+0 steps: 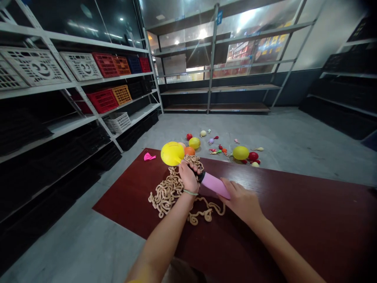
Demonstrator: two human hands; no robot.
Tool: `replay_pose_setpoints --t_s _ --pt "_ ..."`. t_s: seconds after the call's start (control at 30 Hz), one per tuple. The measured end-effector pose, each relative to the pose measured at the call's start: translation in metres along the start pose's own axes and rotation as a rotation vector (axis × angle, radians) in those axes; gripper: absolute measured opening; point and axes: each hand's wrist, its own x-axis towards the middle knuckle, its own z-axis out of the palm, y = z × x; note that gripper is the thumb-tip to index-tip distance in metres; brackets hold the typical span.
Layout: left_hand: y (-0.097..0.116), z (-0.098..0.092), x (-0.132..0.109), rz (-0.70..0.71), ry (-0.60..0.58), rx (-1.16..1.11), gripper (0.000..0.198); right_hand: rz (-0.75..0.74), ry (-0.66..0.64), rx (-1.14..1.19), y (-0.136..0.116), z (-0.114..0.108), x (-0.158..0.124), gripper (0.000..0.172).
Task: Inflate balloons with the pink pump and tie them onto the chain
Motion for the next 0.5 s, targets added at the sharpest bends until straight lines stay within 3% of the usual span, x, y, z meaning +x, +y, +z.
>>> replay_pose_setpoints --t_s 0.1,0.3,0.4,0.5 --pt "0.005 -0.003 0.008 0.022 0.015 0.005 0.015 -0.056 0.009 -0.002 0.017 0.003 -0.002 0.041" --pt "0.038 -0.012 0.032 0.123 0.082 -0.070 0.013 -0.133 0.045 -0.063 0.065 -0.001 -0.010 0.043" --pt "0.044 -0.015 0.036 0.144 0.137 -0.105 0.016 -0.126 0.022 -0.073 0.065 -0.002 -0.011 0.043" --pt "0.035 -0.013 0.030 0.140 0.132 -0.110 0.017 -0.075 0.000 -0.075 0.045 -0.002 -0.008 0.041"
